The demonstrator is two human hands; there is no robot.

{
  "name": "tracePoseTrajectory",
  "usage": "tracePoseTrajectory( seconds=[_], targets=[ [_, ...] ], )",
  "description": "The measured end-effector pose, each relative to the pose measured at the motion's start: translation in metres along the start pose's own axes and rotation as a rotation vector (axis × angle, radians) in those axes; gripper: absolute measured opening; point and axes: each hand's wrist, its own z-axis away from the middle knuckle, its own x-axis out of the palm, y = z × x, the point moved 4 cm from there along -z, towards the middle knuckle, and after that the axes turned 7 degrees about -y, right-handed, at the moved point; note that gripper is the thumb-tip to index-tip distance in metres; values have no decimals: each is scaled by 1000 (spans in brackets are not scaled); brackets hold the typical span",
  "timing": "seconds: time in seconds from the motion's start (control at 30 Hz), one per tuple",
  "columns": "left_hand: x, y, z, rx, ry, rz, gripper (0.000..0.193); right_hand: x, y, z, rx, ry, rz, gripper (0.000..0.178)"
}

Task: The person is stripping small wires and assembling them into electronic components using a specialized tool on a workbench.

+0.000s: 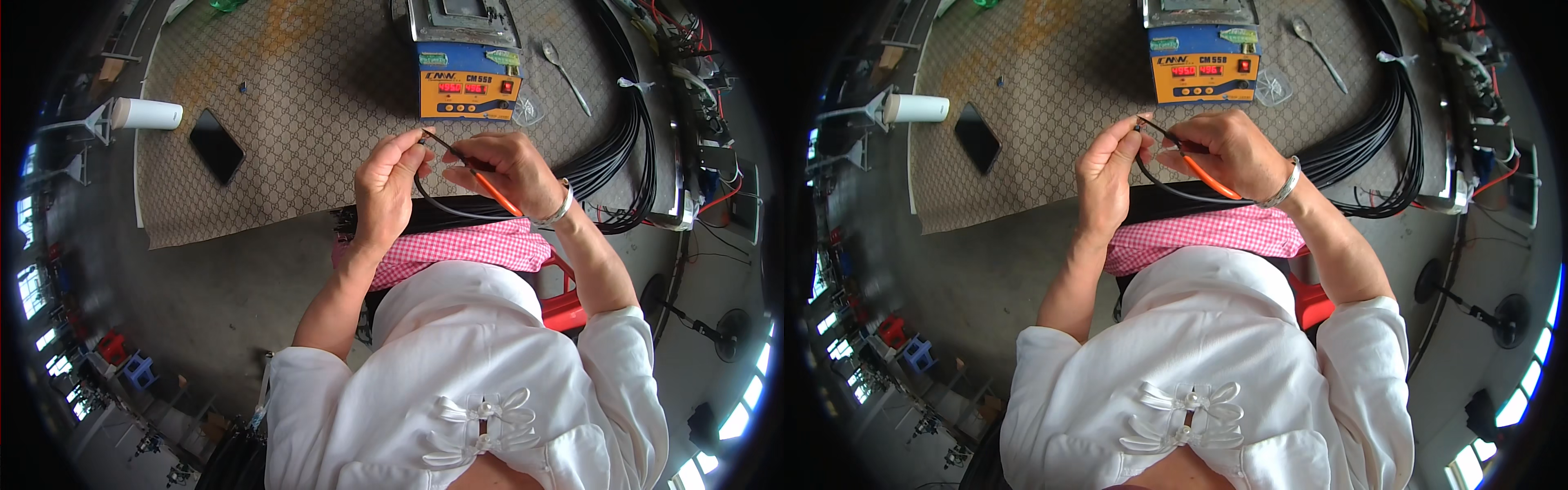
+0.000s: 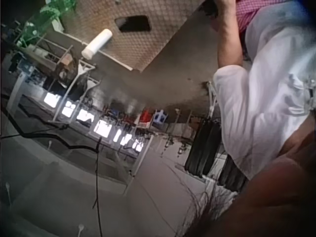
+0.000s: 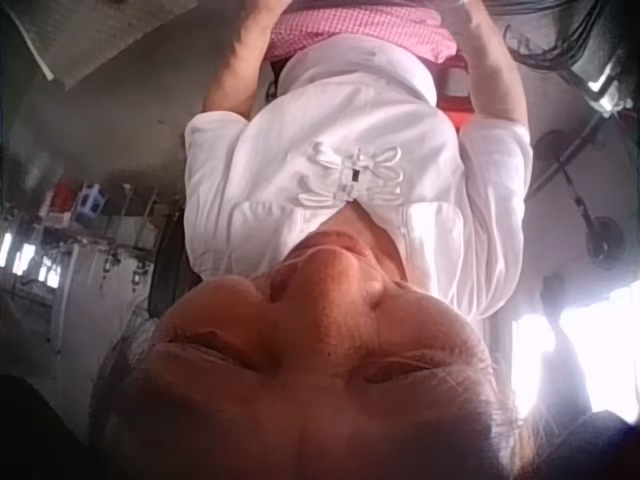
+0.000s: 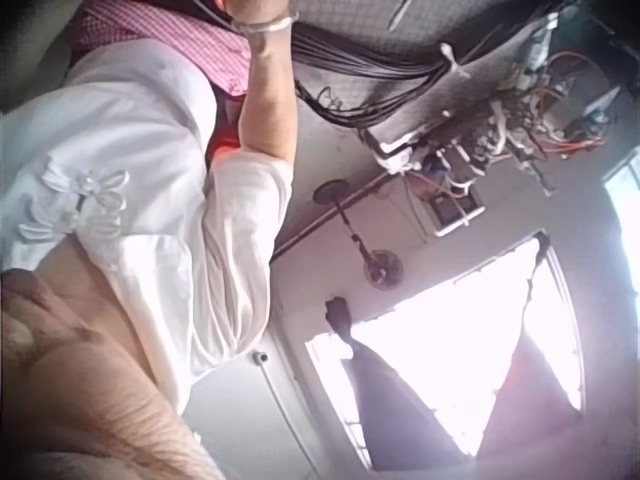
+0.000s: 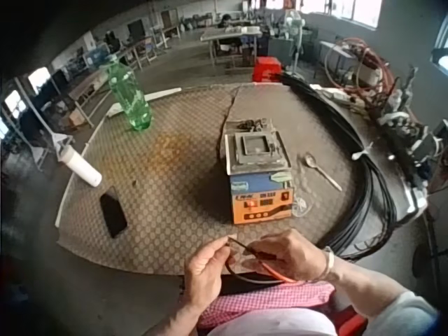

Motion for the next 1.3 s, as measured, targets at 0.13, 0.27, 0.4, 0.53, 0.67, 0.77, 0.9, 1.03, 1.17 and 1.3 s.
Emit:
tracePoseTrajectory(
  seconds=[0.13,0.27,0.4,0.53,0.67,0.77,0.9,1.03,1.17,1.3],
  targets=[
    [0,-3,0,-75,-41,209,23,-2,0,4,9,48,-42,29],
    [0,-3,2,-117,-51,346,23,-4,8,7,200,14,-348,39],
    [-1,-2,3,-121,-62,348,23,4,14,11,110,17,-324,51],
    [-3,-3,3,-126,-43,361,22,5,11,13,285,-58,-465,46],
    [-4,-5,3,-166,-23,441,22,3,10,14,370,-62,-457,41],
    [-6,-10,4,-207,-24,515,20,2,19,8,250,-58,40,37],
    [-4,-11,5,-249,-52,621,19,23,55,10,316,-41,428,32],
    [-1,-11,5,-245,-56,635,17,31,72,9,266,-6,468,28],
    [-2,-10,5,-226,-45,628,16,28,69,10,214,47,319,24],
    [0,-10,5,-220,-25,623,15,28,74,13,223,53,393,26]
  ],
)
